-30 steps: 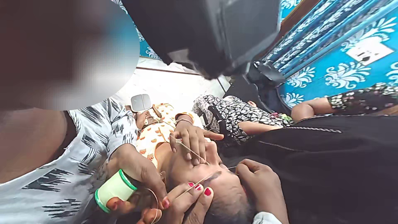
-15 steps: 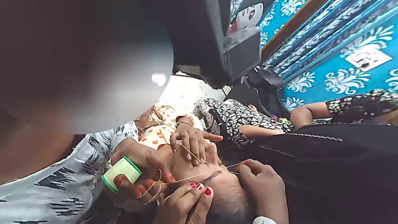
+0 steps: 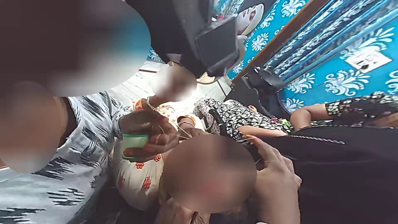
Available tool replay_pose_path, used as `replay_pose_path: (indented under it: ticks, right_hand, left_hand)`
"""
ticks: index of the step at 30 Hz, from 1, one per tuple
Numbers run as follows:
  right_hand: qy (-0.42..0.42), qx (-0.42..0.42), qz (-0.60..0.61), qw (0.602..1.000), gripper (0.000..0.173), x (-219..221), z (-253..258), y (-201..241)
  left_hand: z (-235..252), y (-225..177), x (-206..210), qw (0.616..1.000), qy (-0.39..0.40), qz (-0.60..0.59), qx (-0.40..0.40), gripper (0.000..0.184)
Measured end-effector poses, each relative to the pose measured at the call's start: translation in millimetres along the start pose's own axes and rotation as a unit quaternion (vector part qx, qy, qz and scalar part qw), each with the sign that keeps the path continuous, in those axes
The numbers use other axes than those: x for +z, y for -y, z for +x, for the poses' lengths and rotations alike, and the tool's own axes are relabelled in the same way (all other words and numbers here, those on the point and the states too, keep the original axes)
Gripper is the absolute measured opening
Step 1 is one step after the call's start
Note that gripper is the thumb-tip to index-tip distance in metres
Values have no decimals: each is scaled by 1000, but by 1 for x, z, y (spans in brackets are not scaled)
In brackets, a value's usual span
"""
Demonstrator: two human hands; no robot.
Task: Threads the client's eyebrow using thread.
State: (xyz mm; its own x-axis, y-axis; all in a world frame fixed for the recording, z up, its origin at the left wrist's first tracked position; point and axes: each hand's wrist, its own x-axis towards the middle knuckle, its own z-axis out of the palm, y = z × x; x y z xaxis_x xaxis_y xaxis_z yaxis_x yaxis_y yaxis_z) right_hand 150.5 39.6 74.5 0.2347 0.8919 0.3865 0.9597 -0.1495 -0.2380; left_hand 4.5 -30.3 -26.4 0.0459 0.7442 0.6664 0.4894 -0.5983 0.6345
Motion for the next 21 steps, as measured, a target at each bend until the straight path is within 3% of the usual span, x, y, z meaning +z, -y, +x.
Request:
replay_pose_path:
  ticks: [4, 9, 13, 17, 19, 21]
  right_hand:
    - [29, 9, -27, 999, 20, -7, -6, 10]
    - [58, 6, -160, 985, 27, -1, -8, 23]
    - [-13, -14, -176, 984, 13, -11, -12, 28]
    - [-54, -40, -184, 981, 34, -11, -22, 36]
    - [-65, -43, -189, 979, 33, -11, -27, 58]
    - [-105, -70, -201, 972, 27, -5, -34, 65]
  left_hand:
    - [1, 2, 2, 1000, -6, 7, 12, 33]
    - [0, 6, 7, 999, -37, 18, 18, 24]
    - [-1, 8, 8, 999, -44, 14, 22, 25]
    - [-3, 7, 13, 998, -60, 7, 3, 25]
    - [6, 2, 15, 998, -40, 52, -14, 21]
    - [34, -10, 4, 993, 77, 88, -18, 26]
